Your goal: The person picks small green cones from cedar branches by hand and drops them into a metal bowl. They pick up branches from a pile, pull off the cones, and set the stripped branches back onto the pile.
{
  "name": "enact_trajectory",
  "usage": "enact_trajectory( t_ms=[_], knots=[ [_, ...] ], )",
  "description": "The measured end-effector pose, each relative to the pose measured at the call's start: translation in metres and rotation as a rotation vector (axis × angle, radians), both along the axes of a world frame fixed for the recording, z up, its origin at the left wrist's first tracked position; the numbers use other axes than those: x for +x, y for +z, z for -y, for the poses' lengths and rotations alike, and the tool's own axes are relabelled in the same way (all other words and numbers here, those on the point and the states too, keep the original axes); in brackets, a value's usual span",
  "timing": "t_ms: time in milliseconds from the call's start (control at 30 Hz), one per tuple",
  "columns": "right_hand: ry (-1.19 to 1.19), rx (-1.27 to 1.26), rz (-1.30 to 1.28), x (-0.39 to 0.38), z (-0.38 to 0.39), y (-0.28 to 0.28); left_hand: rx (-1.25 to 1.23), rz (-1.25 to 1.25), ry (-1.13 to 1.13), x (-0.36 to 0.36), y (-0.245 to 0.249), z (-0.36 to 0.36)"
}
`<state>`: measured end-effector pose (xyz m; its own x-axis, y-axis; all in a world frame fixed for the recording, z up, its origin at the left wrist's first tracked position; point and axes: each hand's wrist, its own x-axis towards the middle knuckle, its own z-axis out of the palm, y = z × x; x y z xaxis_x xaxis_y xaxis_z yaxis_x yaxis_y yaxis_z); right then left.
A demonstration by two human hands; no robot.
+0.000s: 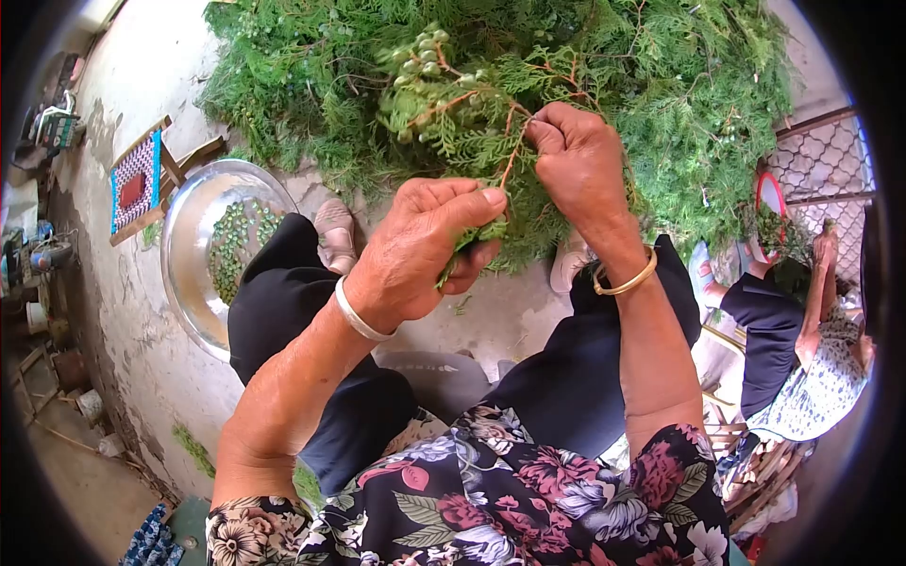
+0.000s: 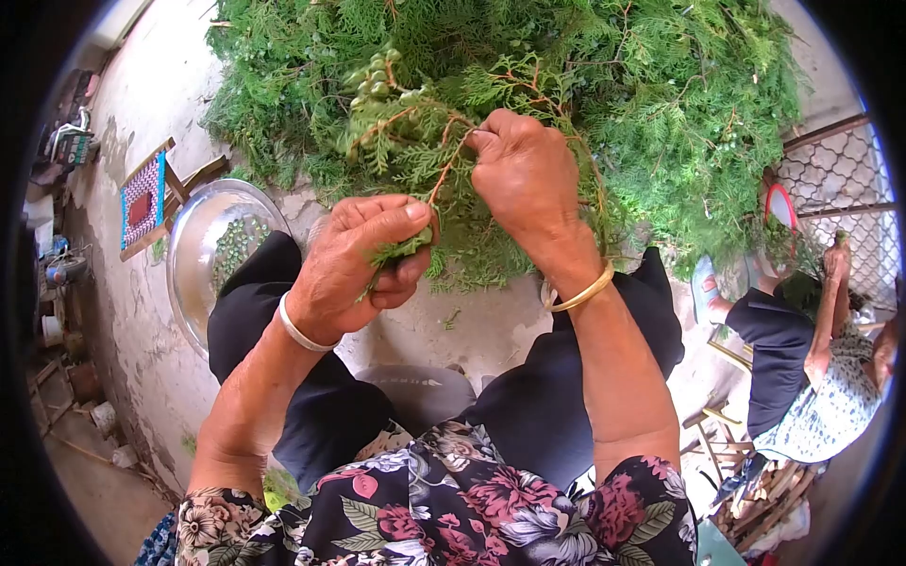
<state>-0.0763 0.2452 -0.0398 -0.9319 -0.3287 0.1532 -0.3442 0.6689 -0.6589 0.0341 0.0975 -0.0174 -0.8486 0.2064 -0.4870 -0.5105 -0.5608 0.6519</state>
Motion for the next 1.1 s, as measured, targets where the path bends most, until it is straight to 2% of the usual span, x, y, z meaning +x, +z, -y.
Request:
enact_trajectory(
  t_ms=[133,200,233,333,400,467,667,733,767,833,867,933,1100],
  knots=[
    [0.013,0.021,-0.019,0.003,0.001,-0.002,0.035,0.024,-0.02,0.004,0.0,0.003],
    [0.002,0.04,-0.036,0.003,0.001,0.001,0.191,0.035,-0.007,0.005,-0.003,0.005],
    [0.003,0.041,-0.035,0.003,-0.001,0.0,0.192,0.036,-0.006,0.005,-0.006,0.003],
    [0.033,-0.052,-0.083,0.003,-0.002,-0.002,0.307,0.123,0.111,0.006,-0.018,0.0],
    [0.04,-0.038,-0.091,0.004,-0.001,0.001,0.61,0.057,0.0,0.002,-0.031,0.001],
    [0.044,-0.042,-0.07,0.004,-0.002,0.002,0.599,0.028,-0.024,0.001,-0.033,-0.002],
    [0.038,-0.157,-0.033,-0.003,-0.003,-0.002,0.413,0.097,0.006,-0.001,-0.022,-0.008],
    [0.01,-0.199,-0.042,-0.011,-0.007,-0.005,0.119,-0.086,-0.107,0.0,-0.013,-0.001],
    [-0.006,-0.185,-0.017,-0.015,-0.011,-0.006,0.119,-0.088,-0.109,0.001,-0.006,0.002],
    [-0.026,-0.178,-0.028,-0.018,-0.015,-0.005,-0.163,-0.068,-0.125,0.003,0.007,0.006],
    [-0.025,-0.18,-0.028,-0.018,-0.015,-0.002,-0.165,-0.068,-0.125,0.003,0.006,0.009],
    [-0.069,-0.144,-0.007,-0.018,-0.016,0.002,-0.309,-0.173,0.057,0.002,0.0,0.014],
    [-0.036,-0.232,-0.021,-0.019,-0.02,-0.005,-0.303,-0.032,0.108,-0.001,-0.022,0.016]
  ],
)
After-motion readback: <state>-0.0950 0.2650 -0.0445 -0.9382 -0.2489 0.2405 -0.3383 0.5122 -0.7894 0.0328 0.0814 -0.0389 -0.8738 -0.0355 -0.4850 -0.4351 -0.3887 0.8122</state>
